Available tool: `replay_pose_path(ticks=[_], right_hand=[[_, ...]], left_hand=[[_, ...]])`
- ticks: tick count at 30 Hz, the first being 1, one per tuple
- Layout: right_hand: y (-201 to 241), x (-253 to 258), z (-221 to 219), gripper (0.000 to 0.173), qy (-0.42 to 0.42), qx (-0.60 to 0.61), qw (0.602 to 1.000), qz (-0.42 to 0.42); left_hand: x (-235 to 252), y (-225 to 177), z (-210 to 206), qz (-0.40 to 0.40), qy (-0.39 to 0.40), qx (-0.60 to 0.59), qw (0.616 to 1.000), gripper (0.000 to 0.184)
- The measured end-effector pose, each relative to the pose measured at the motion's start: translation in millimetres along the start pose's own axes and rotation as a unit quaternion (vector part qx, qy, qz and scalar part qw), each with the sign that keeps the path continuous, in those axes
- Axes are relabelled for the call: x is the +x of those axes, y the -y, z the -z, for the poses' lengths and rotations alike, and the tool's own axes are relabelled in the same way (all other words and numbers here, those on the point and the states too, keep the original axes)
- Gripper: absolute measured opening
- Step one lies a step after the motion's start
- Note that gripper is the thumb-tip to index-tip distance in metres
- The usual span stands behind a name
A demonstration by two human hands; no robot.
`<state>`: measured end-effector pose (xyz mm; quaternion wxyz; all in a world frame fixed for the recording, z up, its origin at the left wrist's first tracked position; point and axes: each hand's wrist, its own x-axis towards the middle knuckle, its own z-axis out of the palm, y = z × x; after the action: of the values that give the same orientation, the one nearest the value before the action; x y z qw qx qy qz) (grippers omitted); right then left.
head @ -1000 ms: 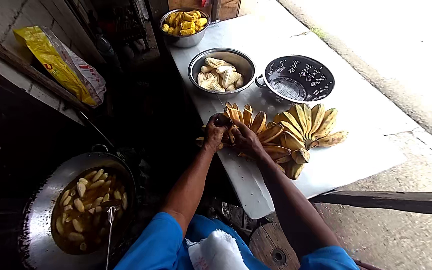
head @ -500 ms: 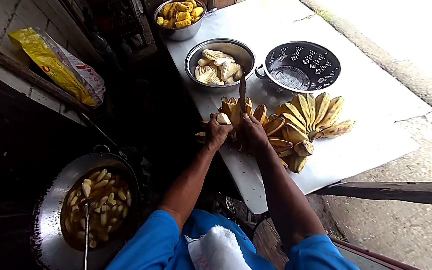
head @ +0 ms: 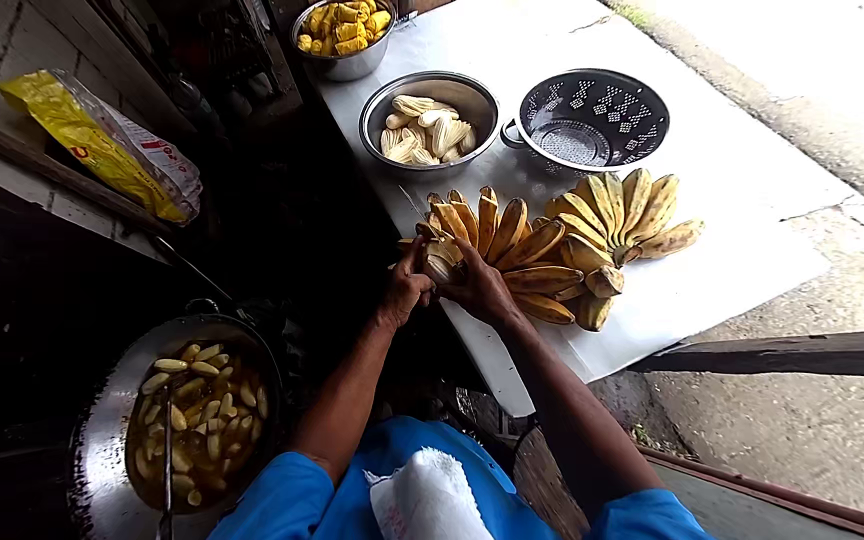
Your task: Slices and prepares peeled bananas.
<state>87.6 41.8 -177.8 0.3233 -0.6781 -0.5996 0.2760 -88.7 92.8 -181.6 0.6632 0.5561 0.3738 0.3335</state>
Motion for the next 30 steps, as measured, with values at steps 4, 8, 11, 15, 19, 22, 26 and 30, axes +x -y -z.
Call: replay_pose_path(ticks=[4,8,11,15,19,22,26,30], right_hand=[[-4,-35,-15,0.062,0.047,0.330,0.934,-0.128],[16,-52,-19,0.050,0.045,0.450,0.887,-0.089],[42,-61,-7,0.050,0.027,0.444,0.895,-0.022],[65,-81,23,0.055,0.018,0.410,0.911,0.031],[48,-124,-7,0.050,0.029,0.378,0.924,-0.053],[43,-151,-32,0.047,0.004,0.242,0.968,-0.067],[50,-166,-41,0.050,-0.042,0.082,0.996,-0.016],[60,-174,-45,0.053,-0.052,0.007,0.998,-0.019]], left_hand=[[-32,20,1,0.067,-0.050,-0.085,0.993,0.057],[-57,4,-9,0.305,-0.038,-0.233,0.923,0.072],[-52,-17,-13,0.264,-0.031,-0.332,0.905,0.054],[-30,-41,-10,0.171,-0.079,-0.342,0.921,0.038],[-5,-44,4,0.065,-0.072,-0.368,0.925,0.035],[4,-47,6,0.036,-0.088,-0.351,0.932,0.034],[4,-48,3,0.026,-0.089,-0.337,0.937,0.032],[0,-53,-1,0.034,-0.098,-0.335,0.937,0.032]])
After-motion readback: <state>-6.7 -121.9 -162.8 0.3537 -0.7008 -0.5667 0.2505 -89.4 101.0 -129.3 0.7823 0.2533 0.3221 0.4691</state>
